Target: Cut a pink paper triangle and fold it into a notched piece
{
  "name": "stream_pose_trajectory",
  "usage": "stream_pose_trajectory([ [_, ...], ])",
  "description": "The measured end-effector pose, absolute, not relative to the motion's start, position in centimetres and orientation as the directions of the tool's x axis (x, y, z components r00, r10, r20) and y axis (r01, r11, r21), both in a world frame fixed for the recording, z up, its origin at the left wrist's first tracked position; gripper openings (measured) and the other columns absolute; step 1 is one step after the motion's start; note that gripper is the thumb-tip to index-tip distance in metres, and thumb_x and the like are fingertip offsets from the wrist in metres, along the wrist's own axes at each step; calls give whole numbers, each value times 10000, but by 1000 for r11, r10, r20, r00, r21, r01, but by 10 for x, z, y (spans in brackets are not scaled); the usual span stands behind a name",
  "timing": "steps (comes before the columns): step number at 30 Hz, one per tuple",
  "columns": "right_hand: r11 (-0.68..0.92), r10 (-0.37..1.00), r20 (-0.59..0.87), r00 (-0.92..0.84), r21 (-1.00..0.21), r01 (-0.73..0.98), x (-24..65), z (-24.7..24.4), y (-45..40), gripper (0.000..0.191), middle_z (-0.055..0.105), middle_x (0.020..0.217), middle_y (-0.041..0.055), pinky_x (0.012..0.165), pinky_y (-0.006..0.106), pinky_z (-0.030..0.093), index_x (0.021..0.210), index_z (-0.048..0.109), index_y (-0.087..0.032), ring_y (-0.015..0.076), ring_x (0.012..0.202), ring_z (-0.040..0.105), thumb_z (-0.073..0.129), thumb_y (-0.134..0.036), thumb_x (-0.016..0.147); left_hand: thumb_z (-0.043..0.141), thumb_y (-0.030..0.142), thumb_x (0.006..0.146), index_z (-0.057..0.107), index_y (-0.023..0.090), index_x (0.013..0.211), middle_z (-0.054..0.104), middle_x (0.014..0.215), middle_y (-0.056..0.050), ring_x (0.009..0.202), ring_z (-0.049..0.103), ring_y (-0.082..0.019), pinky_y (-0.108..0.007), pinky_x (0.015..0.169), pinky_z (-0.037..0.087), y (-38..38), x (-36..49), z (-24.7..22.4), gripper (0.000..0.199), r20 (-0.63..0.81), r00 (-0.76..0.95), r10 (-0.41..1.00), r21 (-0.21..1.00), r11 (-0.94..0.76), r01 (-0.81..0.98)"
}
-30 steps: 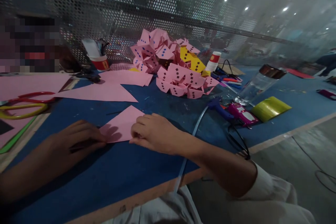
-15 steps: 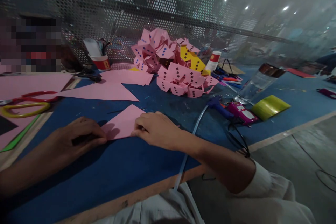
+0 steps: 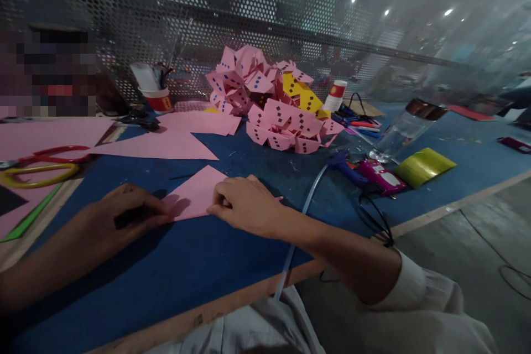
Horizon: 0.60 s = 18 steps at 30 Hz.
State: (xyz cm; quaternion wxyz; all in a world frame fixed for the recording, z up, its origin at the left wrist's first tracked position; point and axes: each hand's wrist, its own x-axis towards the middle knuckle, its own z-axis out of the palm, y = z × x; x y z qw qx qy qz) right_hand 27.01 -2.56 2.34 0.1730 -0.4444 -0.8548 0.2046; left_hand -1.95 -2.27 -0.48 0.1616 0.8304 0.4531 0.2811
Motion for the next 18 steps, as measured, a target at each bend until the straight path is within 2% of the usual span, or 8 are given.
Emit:
stream_pose_trajectory([
  [6,509,843,110,-526,-479,716,270,23,-24,209,693,827,-35,816,322,295,865,662,-193,133,789,581,745,-363,952,550,646,1006,746,291,949,691,790,-35,788,597,-240,-357,691,459,-23,-19,-1,409,329,543,773,401,-635,661],
  [13,507,845,101,-525,-461,728,270,23,-23,236,701,820,-26,808,329,292,843,676,-193,137,784,584,712,-386,974,507,402,1081,738,316,1099,742,1006,-33,948,595,-264,-412,816,422,-27,-20,-2,247,439,646,624,213,-771,600],
  [18,506,845,101,-524,-465,727,270,22,-22,236,700,807,-28,796,322,283,844,679,-191,136,782,586,712,-387,972,418,254,1080,691,376,1287,733,1046,-34,909,601,-254,-407,792,432,-28,-22,-7,364,420,723,549,111,-821,560],
])
